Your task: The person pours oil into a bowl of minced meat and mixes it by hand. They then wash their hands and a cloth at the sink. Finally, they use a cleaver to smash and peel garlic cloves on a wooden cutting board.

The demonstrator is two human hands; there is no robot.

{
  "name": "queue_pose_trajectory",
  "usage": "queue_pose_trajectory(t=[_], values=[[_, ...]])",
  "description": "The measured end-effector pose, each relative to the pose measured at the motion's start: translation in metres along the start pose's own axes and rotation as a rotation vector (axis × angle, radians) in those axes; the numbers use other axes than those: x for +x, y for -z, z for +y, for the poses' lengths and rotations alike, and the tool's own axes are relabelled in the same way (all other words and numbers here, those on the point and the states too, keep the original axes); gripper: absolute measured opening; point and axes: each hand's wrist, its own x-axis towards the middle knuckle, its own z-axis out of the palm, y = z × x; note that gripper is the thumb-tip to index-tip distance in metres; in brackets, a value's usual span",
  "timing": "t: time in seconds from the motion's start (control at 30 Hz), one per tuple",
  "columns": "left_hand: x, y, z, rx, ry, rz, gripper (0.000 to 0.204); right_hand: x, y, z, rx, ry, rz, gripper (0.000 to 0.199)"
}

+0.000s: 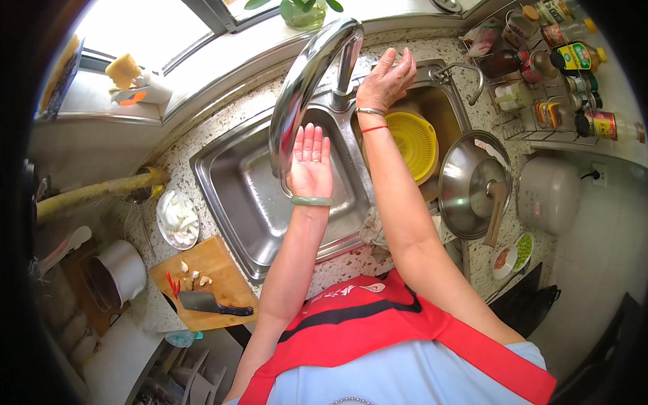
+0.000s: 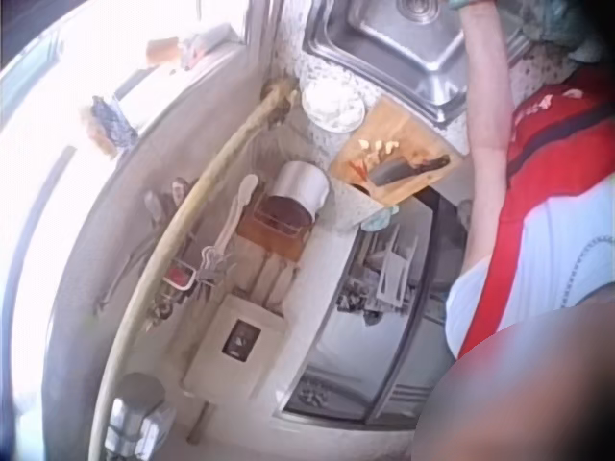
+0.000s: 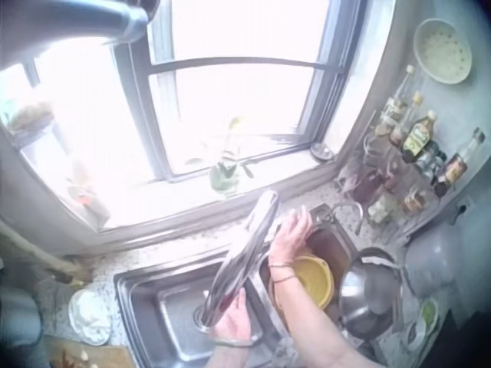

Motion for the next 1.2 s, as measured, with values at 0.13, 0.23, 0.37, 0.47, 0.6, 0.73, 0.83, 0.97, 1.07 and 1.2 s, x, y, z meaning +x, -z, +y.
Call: queue_pose_trajectory(t=[0.13, 0.23, 0.37, 0.47, 0.6, 0.73, 0.83, 0.97, 1.07, 1.2], values=[[0.01, -0.008, -0.01, 0.032, 0.032, 0.009, 0.04, 0.016, -0.017, 0.003, -0.208, 0.109, 0.026, 0.048], [0.011, -0.009, -0.015, 0.047, 0.032, 0.011, 0.054, 0.022, -0.022, 0.005, -0.312, 0.249, 0.024, 0.05], [0.014, -0.006, -0.013, 0.077, 0.015, 0.02, 0.061, 0.027, -0.024, 0.007, -0.349, 0.316, -0.003, 0.05], [0.015, -0.004, -0.009, 0.074, 0.004, -0.001, 0.061, 0.032, -0.024, 0.014, -0.411, 0.381, 0.009, 0.049], [0.011, -0.002, -0.001, 0.088, -0.027, -0.071, 0.06, 0.035, -0.008, 0.018, -0.38, 0.353, 0.004, 0.049], [0.011, 0.015, 0.01, 0.025, -0.026, -0.111, 0.057, 0.005, 0.034, -0.001, -0.109, 0.262, -0.181, 0.037], [0.01, 0.027, 0.02, 0.063, -0.04, -0.144, 0.051, -0.082, 0.085, -0.023, 0.459, -0.086, -0.578, 0.02], [0.007, 0.066, 0.035, 0.668, -0.22, -0.338, 0.045, -0.171, 0.098, -0.021, 0.386, -0.237, -1.204, 0.042], [-0.013, 0.065, 0.021, 0.7, -0.239, -0.286, 0.05, -0.193, 0.056, -0.002, 0.739, -0.826, -1.185, 0.065], [0.015, 0.093, 0.035, 0.782, -0.189, -0.191, 0.049, -0.205, 0.058, 0.007, 0.511, -1.22, -1.172, 0.073]])
